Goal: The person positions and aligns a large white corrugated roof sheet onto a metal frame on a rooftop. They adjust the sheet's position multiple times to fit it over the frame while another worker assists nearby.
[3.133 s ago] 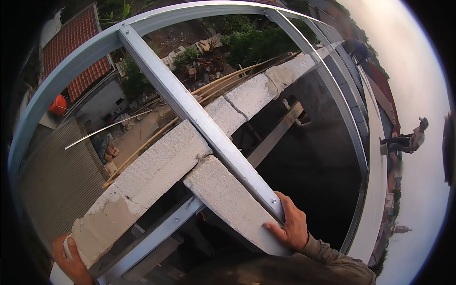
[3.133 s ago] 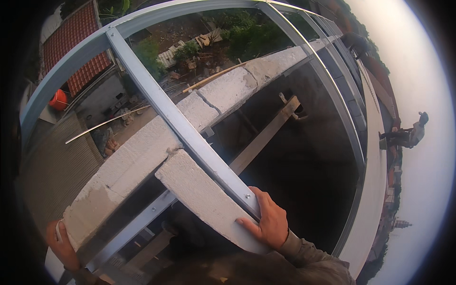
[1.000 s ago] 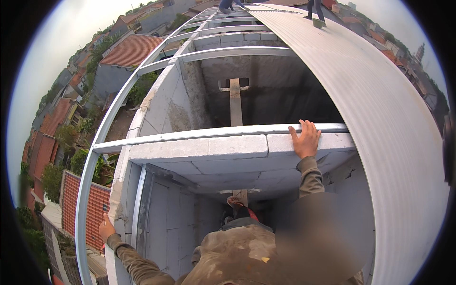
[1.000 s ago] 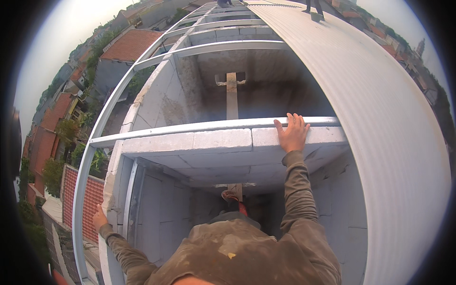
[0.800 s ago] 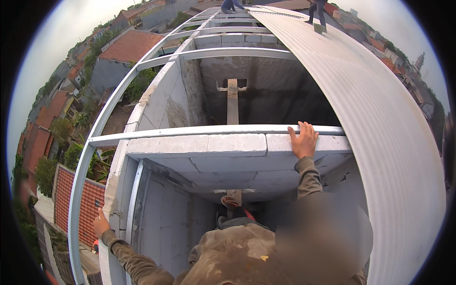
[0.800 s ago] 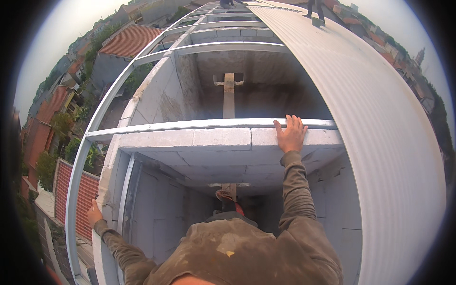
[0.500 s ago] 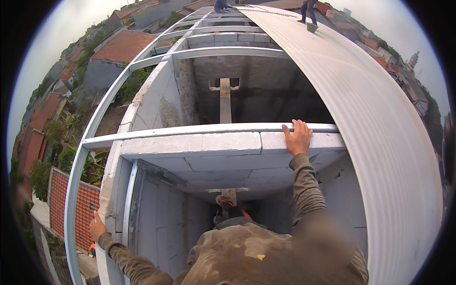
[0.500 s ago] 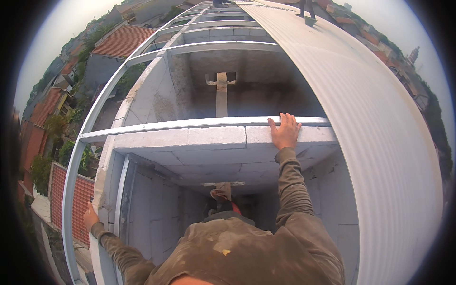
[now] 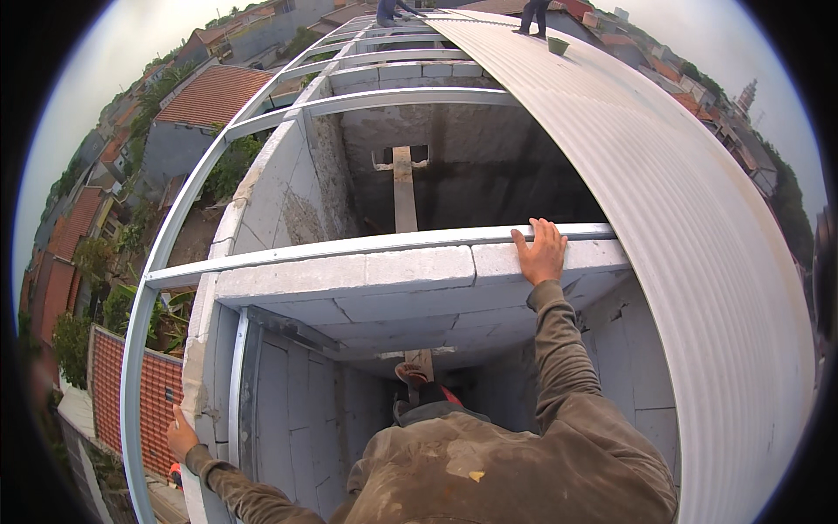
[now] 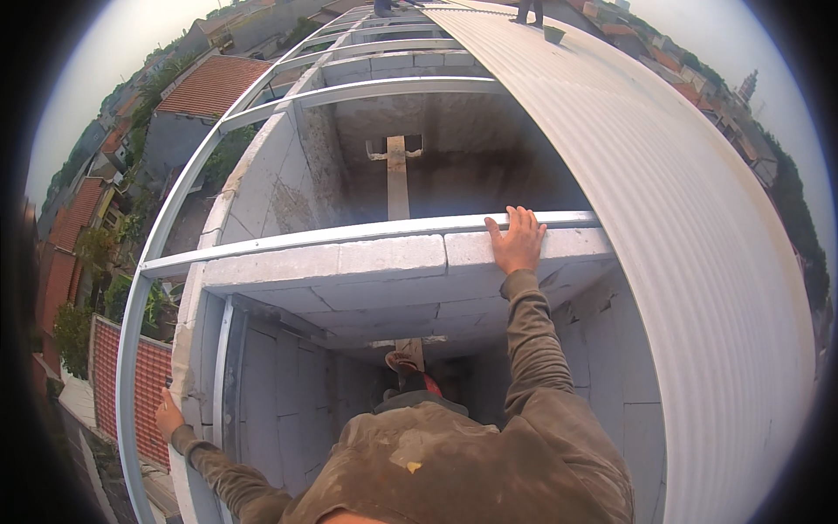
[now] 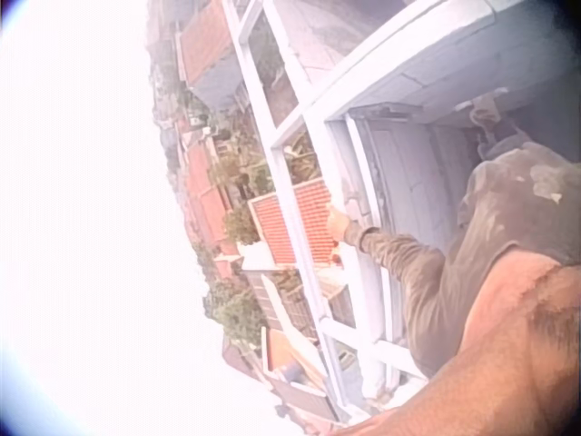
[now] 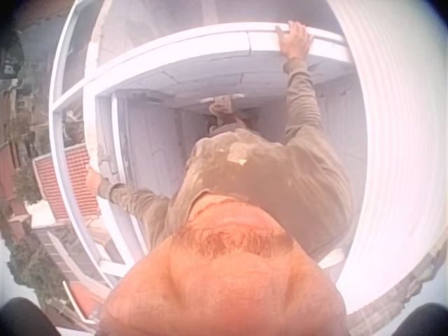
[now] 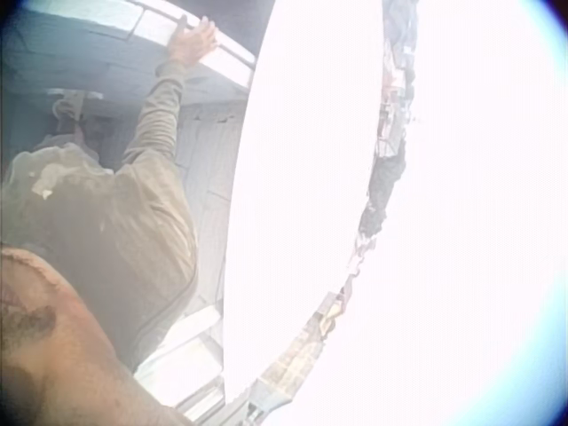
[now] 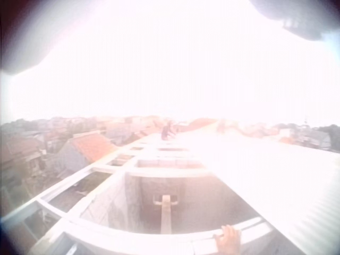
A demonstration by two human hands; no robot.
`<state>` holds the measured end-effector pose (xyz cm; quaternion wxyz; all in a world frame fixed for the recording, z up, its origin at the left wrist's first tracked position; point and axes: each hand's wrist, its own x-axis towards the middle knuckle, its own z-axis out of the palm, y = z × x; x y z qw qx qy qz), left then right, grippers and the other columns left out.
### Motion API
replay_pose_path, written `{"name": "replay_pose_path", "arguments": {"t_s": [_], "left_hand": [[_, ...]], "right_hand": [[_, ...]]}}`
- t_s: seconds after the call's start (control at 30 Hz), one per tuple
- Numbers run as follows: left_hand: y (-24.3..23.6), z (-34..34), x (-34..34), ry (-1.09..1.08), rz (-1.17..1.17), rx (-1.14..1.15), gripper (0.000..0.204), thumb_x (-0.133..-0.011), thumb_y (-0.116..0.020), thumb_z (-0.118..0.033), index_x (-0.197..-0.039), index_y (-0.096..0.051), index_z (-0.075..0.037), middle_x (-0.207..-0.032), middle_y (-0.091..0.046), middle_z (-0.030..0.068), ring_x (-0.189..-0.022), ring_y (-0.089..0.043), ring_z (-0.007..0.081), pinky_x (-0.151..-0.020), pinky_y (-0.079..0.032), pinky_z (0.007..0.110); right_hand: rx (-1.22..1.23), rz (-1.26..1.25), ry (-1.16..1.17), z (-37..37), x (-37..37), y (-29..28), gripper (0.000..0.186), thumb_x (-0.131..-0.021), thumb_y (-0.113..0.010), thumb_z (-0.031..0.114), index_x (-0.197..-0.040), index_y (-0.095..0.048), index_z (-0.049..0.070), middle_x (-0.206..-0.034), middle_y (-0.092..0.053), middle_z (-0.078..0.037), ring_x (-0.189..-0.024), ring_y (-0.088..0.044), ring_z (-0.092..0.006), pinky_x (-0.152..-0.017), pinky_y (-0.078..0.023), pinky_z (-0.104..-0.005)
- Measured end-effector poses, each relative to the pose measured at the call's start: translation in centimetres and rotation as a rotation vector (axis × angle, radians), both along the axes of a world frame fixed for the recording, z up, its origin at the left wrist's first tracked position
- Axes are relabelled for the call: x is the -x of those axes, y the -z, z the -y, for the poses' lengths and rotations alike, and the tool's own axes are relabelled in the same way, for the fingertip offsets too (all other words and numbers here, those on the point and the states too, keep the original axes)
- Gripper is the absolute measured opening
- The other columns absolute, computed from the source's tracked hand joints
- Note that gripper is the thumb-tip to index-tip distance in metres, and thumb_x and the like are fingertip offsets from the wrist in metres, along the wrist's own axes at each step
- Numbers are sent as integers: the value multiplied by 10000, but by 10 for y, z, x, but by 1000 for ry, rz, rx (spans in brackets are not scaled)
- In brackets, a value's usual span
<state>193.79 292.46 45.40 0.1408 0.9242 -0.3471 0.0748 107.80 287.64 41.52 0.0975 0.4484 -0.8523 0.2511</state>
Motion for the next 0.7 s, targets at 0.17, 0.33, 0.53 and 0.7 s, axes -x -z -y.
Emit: {"name": "replay_pose_path", "arguments": {"t_s": [0.17,0.33,0.53,0.7], "left_hand": [[-5,0,1,18,-42,-22,826,-941,-456,-818,-1062,-802,-77,-1107,-747,230,-1062,-677,456,-876,-508,567],[-1,0,-7,-15,-50,-40,814,-942,-457,-818,-1088,-800,-95,-1124,-750,217,-1067,-682,447,-880,-514,561],[-3,2,0,-22,-41,-62,805,-944,-451,-818,-1102,-803,-111,-1137,-757,199,-1077,-687,435,-886,-516,559],[6,1,-17,-2,-21,-38,840,-937,-440,-832,-1138,-788,-95,-1158,-756,193,-1097,-687,424,-909,-518,544]], "right_hand": [[-14,12,11,1,-1,-1,757,-1003,-539,683,-1459,-581,80,-1558,-513,-137,-1524,-373,-315,-1283,-205,-589],[-33,13,9,2,-2,-2,759,-1003,-536,686,-1465,-576,85,-1569,-503,-139,-1528,-368,-314,-1285,-200,-589],[-38,13,-5,1,0,-2,763,-1006,-527,690,-1464,-573,81,-1565,-503,-143,-1527,-368,-321,-1282,-202,-598],[-31,-13,-5,3,1,0,764,-1005,-532,689,-1459,-575,76,-1554,-512,-145,-1519,-377,-331,-1274,-209,-608]]}}
